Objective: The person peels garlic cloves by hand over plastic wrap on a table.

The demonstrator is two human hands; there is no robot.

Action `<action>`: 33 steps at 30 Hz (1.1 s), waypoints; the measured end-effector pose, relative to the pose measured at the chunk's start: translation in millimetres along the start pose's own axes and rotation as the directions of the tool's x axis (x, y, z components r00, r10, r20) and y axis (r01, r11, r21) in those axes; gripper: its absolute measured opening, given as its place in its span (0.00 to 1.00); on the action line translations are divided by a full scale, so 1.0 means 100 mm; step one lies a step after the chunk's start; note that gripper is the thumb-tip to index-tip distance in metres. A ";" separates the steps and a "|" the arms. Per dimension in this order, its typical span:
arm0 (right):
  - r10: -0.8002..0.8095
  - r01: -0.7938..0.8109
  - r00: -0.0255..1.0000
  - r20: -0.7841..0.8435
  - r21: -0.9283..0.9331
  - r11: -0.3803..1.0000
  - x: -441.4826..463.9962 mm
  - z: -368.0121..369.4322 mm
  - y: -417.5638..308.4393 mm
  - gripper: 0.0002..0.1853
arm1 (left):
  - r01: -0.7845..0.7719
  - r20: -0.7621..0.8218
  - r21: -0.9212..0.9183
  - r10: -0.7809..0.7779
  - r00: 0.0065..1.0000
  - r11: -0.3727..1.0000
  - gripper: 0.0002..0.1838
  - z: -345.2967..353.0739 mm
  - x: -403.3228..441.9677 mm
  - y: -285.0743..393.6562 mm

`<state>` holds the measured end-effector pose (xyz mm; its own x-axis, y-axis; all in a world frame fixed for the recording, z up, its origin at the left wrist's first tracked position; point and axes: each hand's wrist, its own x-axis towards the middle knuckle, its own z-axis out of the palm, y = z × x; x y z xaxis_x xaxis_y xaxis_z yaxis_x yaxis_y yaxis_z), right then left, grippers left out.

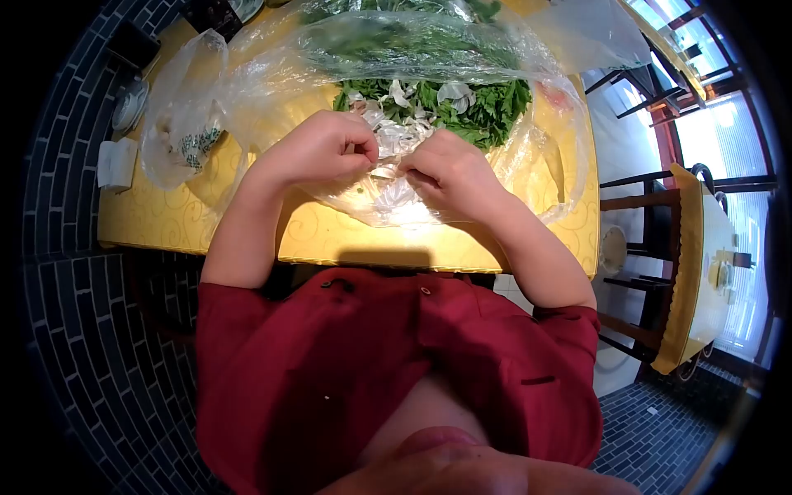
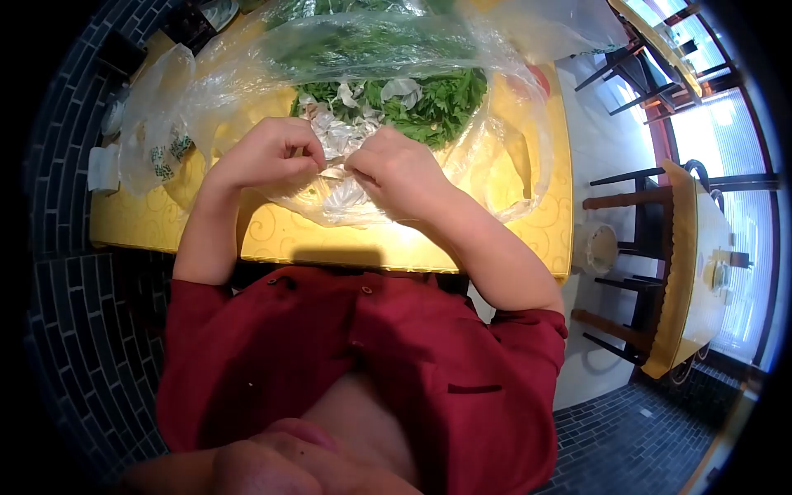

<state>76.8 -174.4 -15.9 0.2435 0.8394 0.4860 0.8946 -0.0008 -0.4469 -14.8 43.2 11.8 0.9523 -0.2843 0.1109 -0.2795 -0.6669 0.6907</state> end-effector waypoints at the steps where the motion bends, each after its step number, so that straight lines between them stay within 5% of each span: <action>1: -0.013 0.013 1.000 0.001 0.000 1.000 -0.01 0.02 -0.01 0.03 | -0.011 -0.020 0.043 0.012 1.000 0.999 0.06 0.05 0.00 0.02; 7: -0.061 0.065 0.996 0.059 -0.061 0.996 -0.04 0.04 0.02 0.04 | -0.018 -0.024 0.303 0.026 0.999 0.953 0.09 0.30 -0.01 0.11; 11: -0.057 0.063 0.995 0.084 -0.073 0.995 -0.02 0.02 0.01 0.04 | -0.008 -0.014 0.311 0.013 1.000 0.950 0.09 0.31 -0.01 0.15; 17: -0.015 0.026 0.996 0.087 -0.126 0.992 -0.04 0.04 0.05 0.05 | 0.017 -0.076 0.291 0.005 0.997 0.956 0.09 0.29 0.00 0.11; 20: 0.023 -0.023 1.000 -0.004 -0.103 0.994 0.00 0.01 0.01 0.06 | 0.120 -0.132 0.199 -0.095 0.987 0.972 0.10 0.21 0.03 0.10; 23: 0.035 -0.031 0.996 0.079 -0.059 0.998 0.04 -0.12 -0.03 0.12 | 0.255 -0.201 -0.016 -0.253 0.946 0.967 0.10 0.06 0.03 0.10; 28: 0.167 -0.158 0.919 0.358 -0.055 0.986 0.08 -0.20 -0.13 0.20 | 0.128 0.248 -0.271 -0.059 0.967 0.954 0.09 -0.09 -0.05 0.00; 33: 0.225 -0.194 0.900 0.374 -0.117 0.974 0.18 -0.01 -0.08 0.09 | 0.106 0.457 -0.116 -0.042 0.889 0.988 0.08 0.04 -0.09 0.04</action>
<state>74.6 -159.8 -3.5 0.2797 0.9585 0.0558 0.8677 -0.2275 -0.4419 -24.9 40.5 10.4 0.8019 -0.5394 -0.2567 -0.1609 -0.6089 0.7768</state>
